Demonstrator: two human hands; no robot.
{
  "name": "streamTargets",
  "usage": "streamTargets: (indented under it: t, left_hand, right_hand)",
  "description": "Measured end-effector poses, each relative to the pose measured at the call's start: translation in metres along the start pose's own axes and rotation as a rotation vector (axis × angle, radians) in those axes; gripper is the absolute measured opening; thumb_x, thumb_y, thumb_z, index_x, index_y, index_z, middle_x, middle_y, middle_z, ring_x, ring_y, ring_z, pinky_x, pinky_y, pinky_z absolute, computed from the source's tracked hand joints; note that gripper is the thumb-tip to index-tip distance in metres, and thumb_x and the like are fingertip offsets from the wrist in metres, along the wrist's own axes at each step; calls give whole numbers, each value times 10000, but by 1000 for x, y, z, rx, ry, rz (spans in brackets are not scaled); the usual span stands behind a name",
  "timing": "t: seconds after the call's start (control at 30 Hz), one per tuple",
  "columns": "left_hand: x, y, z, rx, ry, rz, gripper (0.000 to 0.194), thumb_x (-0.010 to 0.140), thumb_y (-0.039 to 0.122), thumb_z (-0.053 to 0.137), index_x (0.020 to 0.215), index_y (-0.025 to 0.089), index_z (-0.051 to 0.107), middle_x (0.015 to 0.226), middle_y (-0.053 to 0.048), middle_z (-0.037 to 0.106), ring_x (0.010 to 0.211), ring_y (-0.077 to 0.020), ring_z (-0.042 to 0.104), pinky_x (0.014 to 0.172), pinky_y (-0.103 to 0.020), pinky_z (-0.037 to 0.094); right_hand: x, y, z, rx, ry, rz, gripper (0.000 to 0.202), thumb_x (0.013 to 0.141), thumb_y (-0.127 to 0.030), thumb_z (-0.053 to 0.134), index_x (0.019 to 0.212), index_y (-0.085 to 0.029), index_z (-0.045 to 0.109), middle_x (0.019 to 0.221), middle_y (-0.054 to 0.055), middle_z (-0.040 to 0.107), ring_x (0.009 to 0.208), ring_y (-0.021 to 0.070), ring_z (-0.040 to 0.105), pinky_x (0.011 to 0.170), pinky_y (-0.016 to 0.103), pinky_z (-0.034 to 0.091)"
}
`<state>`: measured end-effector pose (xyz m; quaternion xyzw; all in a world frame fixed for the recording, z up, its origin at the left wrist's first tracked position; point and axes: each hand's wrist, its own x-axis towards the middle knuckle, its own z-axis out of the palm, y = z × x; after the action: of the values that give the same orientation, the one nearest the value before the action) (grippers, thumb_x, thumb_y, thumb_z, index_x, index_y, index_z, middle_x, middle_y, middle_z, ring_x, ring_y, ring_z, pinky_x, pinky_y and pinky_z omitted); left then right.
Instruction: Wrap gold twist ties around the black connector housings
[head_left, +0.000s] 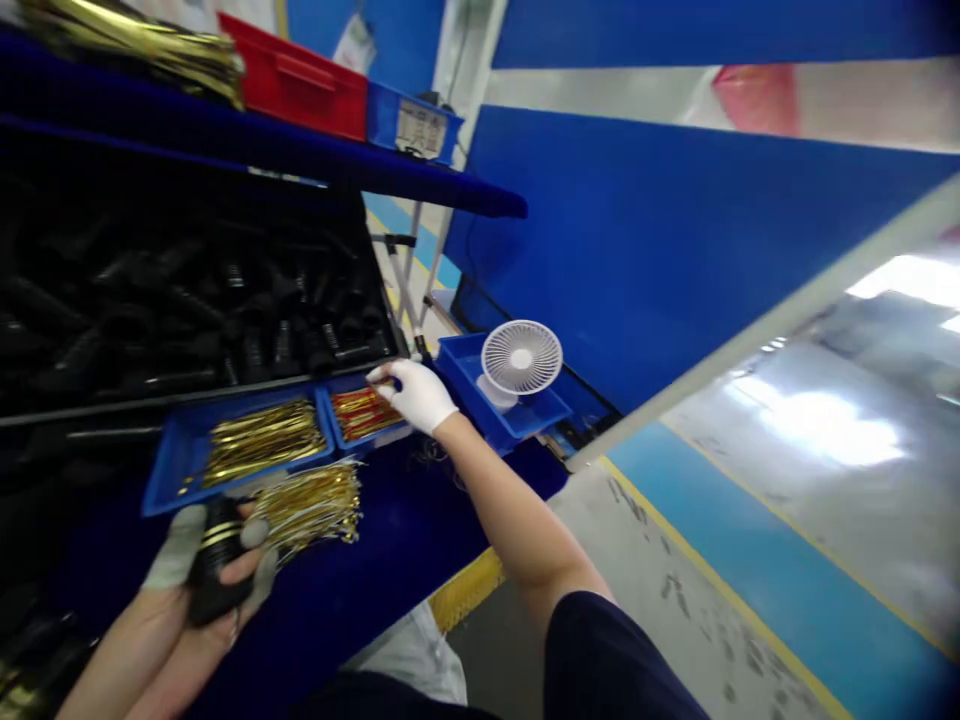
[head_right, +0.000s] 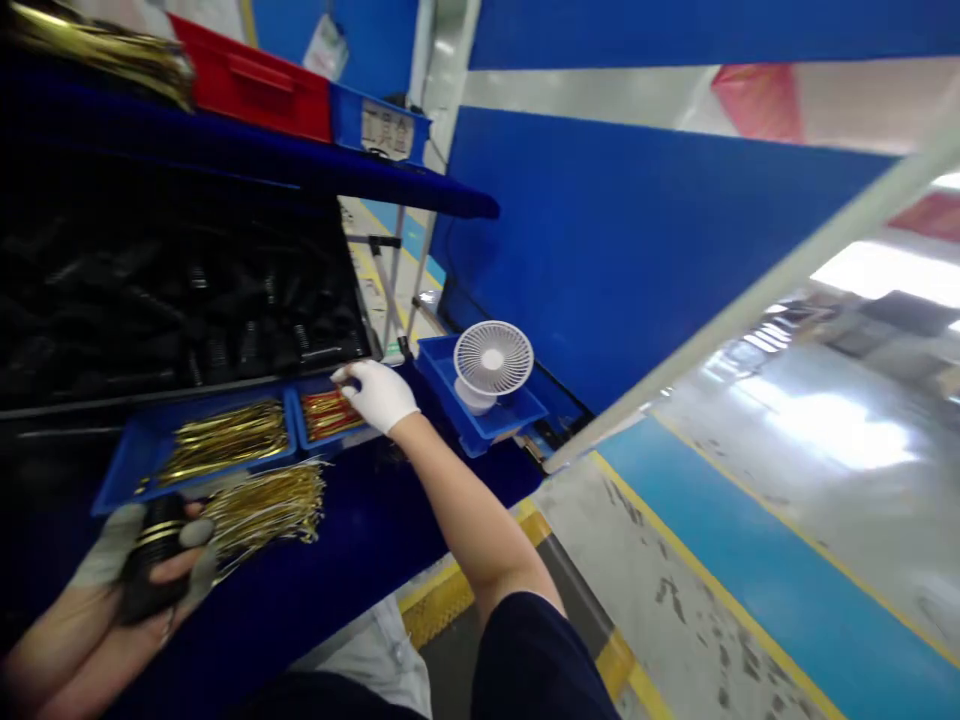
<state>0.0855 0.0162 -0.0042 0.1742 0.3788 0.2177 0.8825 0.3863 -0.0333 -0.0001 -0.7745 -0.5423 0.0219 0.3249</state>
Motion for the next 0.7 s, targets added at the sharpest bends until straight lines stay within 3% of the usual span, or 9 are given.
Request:
streamTargets:
  t: [0.17, 0.37, 0.53, 0.7]
  left_hand:
    - [-5, 3, -14, -41, -47, 69, 233, 1011, 238, 456, 1026, 153, 673, 805, -34, 590, 508, -64, 490, 621, -334, 654]
    - [-2, 4, -17, -68, -92, 53, 235, 1018, 235, 448, 1047, 139, 661, 830, -43, 591, 539, -67, 509, 651, -330, 657]
    - [-3, 5, -21, -83, -142, 14, 215, 1008, 226, 471, 1065, 133, 657, 844, -47, 578, 550, -70, 511, 665, -326, 653]
    - [-3, 5, -23, -84, -165, 6, 214, 1011, 244, 484, 1078, 110, 637, 853, -48, 563, 570, -67, 514, 665, -305, 638]
  right_hand:
    - [-2, 8, 17, 45, -6, -11, 227, 843, -117, 686, 1060, -179, 710, 1052, 49, 732, 1024, 189, 677, 987, 322, 489]
    - [10, 9, 25, -1, 149, 116, 325, 855, -405, 705, 1061, -157, 667, 907, 59, 697, 870, 223, 665, 885, 374, 510]
    - [21, 4, 33, 11, 141, 112, 110, 854, -280, 683, 877, -181, 726, 978, 82, 727, 974, 224, 668, 950, 345, 477]
    - [21, -5, 24, 115, 90, 98, 98, 782, -287, 750, 777, -191, 731, 805, 38, 750, 822, 213, 692, 859, 322, 501]
